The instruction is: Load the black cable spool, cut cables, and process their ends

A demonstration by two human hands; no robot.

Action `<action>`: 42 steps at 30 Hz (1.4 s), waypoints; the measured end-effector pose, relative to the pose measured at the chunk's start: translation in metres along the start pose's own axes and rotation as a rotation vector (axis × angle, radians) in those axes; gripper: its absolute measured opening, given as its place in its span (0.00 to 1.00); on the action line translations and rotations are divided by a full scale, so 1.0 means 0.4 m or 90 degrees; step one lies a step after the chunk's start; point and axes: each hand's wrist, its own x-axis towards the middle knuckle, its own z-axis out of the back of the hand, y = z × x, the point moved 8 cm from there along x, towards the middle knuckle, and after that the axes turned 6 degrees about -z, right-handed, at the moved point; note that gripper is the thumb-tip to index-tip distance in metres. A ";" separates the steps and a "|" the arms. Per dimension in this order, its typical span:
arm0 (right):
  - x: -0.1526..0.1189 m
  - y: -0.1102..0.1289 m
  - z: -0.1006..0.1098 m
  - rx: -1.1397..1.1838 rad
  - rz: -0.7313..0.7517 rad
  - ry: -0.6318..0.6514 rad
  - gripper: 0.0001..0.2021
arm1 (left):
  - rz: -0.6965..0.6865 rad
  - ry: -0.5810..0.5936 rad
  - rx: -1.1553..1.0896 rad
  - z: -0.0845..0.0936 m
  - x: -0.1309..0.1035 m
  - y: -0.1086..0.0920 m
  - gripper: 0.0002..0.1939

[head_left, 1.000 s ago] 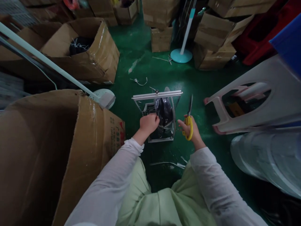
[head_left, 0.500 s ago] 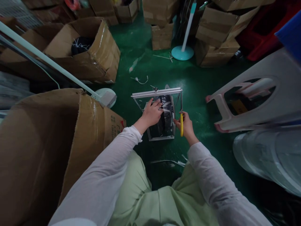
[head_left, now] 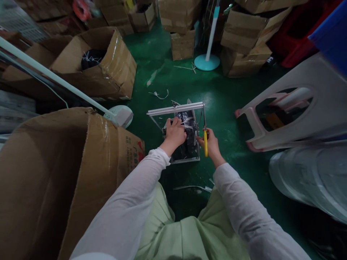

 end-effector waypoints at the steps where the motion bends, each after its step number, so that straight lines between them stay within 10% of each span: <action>1: 0.000 0.001 0.000 -0.001 0.001 0.000 0.26 | 0.005 0.000 0.000 -0.002 0.002 0.000 0.14; 17: 0.004 -0.003 -0.010 0.027 0.003 0.032 0.26 | -0.006 -0.077 -0.049 0.026 -0.071 0.005 0.10; 27: 0.009 0.004 -0.012 0.048 0.020 0.045 0.27 | 0.222 -0.141 -0.274 0.053 -0.142 0.044 0.11; 42: 0.019 0.000 -0.015 0.064 0.030 0.037 0.28 | 0.036 -0.063 -0.029 0.019 -0.071 -0.029 0.13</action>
